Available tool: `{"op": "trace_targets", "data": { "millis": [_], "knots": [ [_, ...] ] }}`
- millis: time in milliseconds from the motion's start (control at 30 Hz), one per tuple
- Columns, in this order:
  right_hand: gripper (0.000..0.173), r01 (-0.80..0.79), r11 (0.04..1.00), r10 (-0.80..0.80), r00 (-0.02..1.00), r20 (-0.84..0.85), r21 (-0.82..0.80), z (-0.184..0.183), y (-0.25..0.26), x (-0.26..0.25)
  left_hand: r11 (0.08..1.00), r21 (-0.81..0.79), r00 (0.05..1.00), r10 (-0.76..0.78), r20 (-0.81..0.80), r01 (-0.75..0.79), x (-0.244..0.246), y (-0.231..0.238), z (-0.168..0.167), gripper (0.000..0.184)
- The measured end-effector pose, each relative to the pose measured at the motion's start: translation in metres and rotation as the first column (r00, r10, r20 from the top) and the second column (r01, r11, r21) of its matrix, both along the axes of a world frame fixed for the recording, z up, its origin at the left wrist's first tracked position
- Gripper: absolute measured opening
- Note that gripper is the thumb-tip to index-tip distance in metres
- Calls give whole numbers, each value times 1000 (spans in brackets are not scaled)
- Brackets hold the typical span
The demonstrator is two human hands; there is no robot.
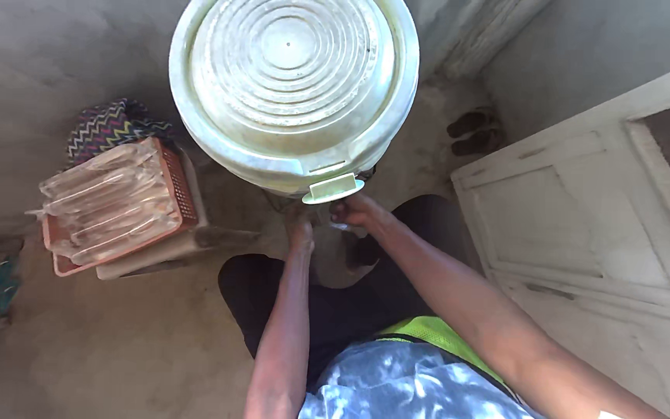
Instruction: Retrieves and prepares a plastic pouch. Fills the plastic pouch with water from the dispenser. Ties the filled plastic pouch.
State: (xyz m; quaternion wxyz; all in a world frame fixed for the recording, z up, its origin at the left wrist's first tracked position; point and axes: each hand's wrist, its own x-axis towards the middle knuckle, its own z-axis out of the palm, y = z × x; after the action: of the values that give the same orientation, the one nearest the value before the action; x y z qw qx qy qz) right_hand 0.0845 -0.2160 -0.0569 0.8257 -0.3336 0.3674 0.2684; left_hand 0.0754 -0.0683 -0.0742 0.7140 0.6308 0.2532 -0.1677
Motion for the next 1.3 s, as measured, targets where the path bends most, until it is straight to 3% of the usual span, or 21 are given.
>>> {"op": "trace_targets", "data": {
  "millis": [100,233,333,433,700,833,933,1000,1067,1133,1167,1233,1300],
  "knots": [
    [32,14,999,-16,998,-64,-35,5,1,0,968,162,971,-209,116,189,-6,2,-15,34],
    [29,-111,975,97,992,-80,-192,14,0,3,936,313,961,-221,164,162,-5,-9,-3,25],
    [24,-192,942,175,981,-84,-274,21,2,6,795,586,915,-341,217,157,-6,-10,5,22],
    [19,-220,916,199,975,-97,-336,22,2,8,665,732,824,-492,279,149,-10,-7,-3,24],
    [17,-222,917,194,974,-116,-330,22,6,5,680,727,698,-476,535,-94,-12,-10,-34,16],
    [15,-234,905,209,972,-108,-356,23,9,6,649,754,712,-481,512,-103,-12,-13,-36,18],
    [17,-294,856,315,949,-21,-425,22,-2,-2,634,772,748,-494,443,-39,-13,-14,-28,17],
    [24,-340,695,468,883,40,-634,31,-27,-16,602,798,757,-511,407,-23,-15,-16,-25,18],
    [34,-258,355,619,785,19,-899,43,-71,-40,551,835,775,-533,340,12,-14,-18,-23,23],
    [46,-139,21,617,781,-97,-990,47,-119,-65,508,860,798,-539,268,54,-13,-19,-26,26],
    [56,-140,-80,565,809,-161,-987,43,-141,-78,495,866,805,-541,244,69,-13,-19,-26,26],
    [75,-238,-140,426,862,-276,-961,26,-169,-103,458,884,808,-556,197,99,-14,-18,-24,29],
    [86,-329,-72,339,880,-333,-942,1,-172,-128,435,895,799,-570,189,99,-17,-16,-26,33]
  ]
}}
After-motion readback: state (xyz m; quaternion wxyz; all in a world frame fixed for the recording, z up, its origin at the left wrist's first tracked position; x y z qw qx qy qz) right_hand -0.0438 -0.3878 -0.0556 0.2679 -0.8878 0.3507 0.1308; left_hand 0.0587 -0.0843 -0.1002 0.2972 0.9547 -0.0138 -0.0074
